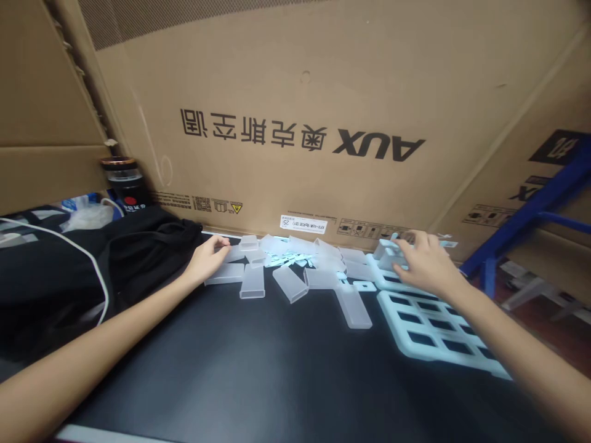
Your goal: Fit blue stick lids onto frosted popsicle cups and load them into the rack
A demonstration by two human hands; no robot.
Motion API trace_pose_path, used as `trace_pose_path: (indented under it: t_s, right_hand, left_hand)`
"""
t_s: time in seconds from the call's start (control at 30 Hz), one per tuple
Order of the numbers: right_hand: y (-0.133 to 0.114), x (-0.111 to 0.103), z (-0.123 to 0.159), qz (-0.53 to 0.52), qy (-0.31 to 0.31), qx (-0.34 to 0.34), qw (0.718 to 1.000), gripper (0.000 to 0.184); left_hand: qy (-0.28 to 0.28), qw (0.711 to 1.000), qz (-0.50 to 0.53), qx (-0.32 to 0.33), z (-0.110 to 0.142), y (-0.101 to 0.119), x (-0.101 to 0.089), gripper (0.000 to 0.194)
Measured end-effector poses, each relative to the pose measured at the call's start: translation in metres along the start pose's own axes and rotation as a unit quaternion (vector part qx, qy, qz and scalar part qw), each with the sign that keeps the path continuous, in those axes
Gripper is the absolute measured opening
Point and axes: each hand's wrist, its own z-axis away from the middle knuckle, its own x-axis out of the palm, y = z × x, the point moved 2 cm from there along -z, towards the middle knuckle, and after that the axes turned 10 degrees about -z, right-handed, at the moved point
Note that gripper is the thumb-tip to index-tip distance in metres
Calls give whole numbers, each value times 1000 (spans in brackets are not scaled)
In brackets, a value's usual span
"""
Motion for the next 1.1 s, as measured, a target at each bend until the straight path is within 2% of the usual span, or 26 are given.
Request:
trace_pose_path:
  t_s: [0.07,0.1,0.17,0.23,0.33,0.37,0.4,0.47,0.57,0.6,0.7,0.8,0.87,0.97,1.1]
  right_hand:
    - [-16,-6,0,3,34,21,999,45]
    - [-25,-6,-1,-7,21,17,1000,41]
    - [-43,0,-3,-47,-58,-19,997,32]
    - [-56,11,-2,-93,-147,-64,983,24]
    - [-67,29,0,-140,-196,-89,967,27]
    - [-68,34,1,-153,-201,-88,964,30]
    - [-68,38,2,-165,-204,-86,961,33]
    - [-68,42,4,-188,-207,-82,957,36]
    - [-65,39,9,-225,-210,-91,947,35]
    - [-64,37,12,-234,-212,-93,944,36]
    - [-60,33,20,-263,-209,-100,936,44]
    - [-57,35,26,-295,-192,-108,930,47]
    - [-56,39,27,-299,-180,-106,931,42]
    - [-57,42,25,-298,-175,-101,933,38]
    - [-61,42,22,-297,-161,-101,936,38]
  left_hand:
    - [-2,1000,-4,5,1,1,-1,22]
    - [-1,1000,-8,7,1,2,-2,22]
    - [9,1000,-21,12,0,6,-7,20]
    - [31,999,-39,23,2,13,-15,19]
    - [57,994,-61,63,12,38,-26,17]
    - [54,992,-65,91,19,51,-27,16]
    - [38,985,-73,152,29,68,-26,16]
    - [-31,955,-91,279,53,107,-14,18]
    - [-137,895,-120,406,94,166,17,32]
    - [-158,877,-119,438,107,182,30,39]
    - [-158,845,-125,495,132,214,66,50]
    - [-154,838,-125,508,140,223,88,50]
    - [-157,840,-120,506,141,220,89,47]
    - [-172,859,-112,469,140,209,72,38]
    - [-226,890,-125,377,138,191,49,16]
